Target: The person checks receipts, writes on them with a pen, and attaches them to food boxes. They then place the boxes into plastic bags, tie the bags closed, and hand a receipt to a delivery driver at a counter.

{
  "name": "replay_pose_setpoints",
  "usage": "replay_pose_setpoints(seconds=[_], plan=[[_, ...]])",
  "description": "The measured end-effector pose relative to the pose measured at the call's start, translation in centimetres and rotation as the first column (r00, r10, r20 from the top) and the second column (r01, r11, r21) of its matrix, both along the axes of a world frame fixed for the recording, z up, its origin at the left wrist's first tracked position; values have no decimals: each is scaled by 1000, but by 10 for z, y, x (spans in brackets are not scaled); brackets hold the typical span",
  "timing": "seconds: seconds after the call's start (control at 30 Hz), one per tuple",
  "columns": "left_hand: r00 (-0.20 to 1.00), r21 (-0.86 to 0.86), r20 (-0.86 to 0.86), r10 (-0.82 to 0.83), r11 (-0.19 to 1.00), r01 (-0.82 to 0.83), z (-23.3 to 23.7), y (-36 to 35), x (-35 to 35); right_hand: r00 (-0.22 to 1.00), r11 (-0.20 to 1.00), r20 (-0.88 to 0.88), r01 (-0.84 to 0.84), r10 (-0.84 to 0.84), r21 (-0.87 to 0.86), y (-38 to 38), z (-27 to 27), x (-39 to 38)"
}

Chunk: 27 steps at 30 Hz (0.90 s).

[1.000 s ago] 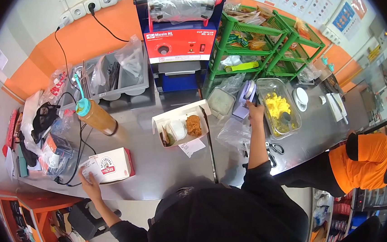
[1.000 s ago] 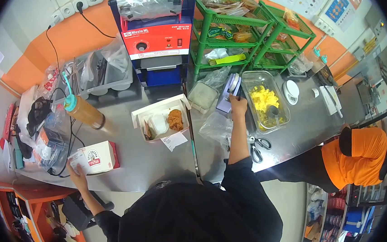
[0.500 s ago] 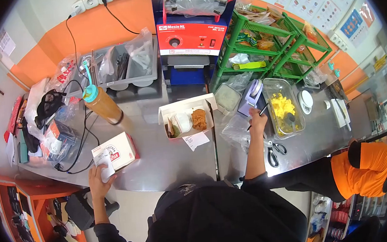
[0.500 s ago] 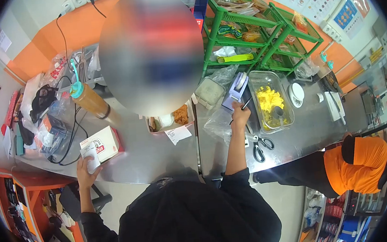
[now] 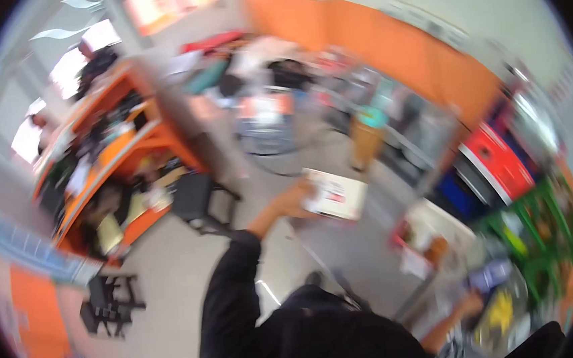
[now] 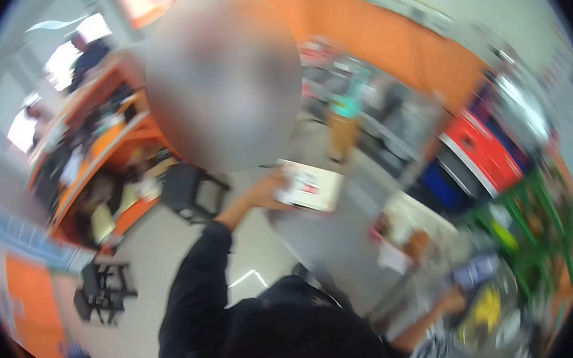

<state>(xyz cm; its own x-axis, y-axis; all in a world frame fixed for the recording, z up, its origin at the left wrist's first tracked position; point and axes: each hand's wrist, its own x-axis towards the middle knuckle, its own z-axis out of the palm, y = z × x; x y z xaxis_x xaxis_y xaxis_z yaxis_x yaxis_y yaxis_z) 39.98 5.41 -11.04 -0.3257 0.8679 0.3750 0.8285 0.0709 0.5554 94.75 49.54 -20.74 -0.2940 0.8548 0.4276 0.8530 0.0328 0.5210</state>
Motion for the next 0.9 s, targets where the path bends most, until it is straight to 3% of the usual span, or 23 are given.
replay_pose_setpoints(seconds=[0.03,0.07,0.1,0.13,0.2,0.23,0.3,0.33,0.37,0.4,0.43,0.47,0.5,0.53,0.6,0.67,0.83,0.9], plan=[[994,-104,93,52,994,-43,5,-4,4,993,994,-56,99,-101,-43,-15,37,-13],[994,-68,84,66,996,-60,8,-5,9,936,997,-350,61,-38,54,-26,68,-31],[994,-7,83,69,998,-69,4,-3,8,756,983,-635,-66,160,169,-50,94,-60],[990,-77,130,56,996,-46,9,-4,5,529,943,-780,-179,334,282,-74,119,-85],[975,-14,217,57,998,-55,28,-9,11,161,836,-882,-429,443,342,-128,156,-145],[962,58,225,154,984,-171,28,-9,8,24,774,-917,-544,399,323,-157,168,-171],[915,177,268,301,918,-354,21,-13,2,-136,618,-985,-768,103,170,-205,185,-217],[863,239,-30,504,842,-483,17,-15,-8,-154,545,-985,-834,-76,88,-228,192,-235],[718,339,-287,634,768,-543,13,-13,-18,-128,477,-961,-879,-245,-5,-251,198,-251],[761,183,-330,559,829,-529,47,-19,-3,-83,419,-919,-903,-385,-94,-274,203,-268],[846,140,-346,406,914,-382,63,-19,-3,-47,373,-872,-914,-487,-159,-293,200,-286],[961,-61,-142,239,967,-249,60,-19,-8,-24,339,-826,-919,-562,-204,-311,191,-305],[964,-208,-231,132,961,-182,56,-21,1,-57,184,-763,-979,-644,-82,-314,169,-317],[956,-256,-287,61,957,-138,58,-14,-10,-133,240,-671,-968,-730,-69,-326,150,-328],[954,-306,-294,-57,951,-37,58,-4,-22,-172,315,-676,-945,-717,-94,-337,114,-349],[957,-288,-266,-118,957,38,52,9,-22,-180,374,-682,-916,-709,-146,-342,115,-353],[891,-358,-381,-246,928,103,31,21,-15,-186,410,-706,-898,-684,-160,-350,104,-362],[896,-289,-373,-240,948,134,24,22,-18,-168,422,-721,-887,-673,-187,-352,101,-371]])
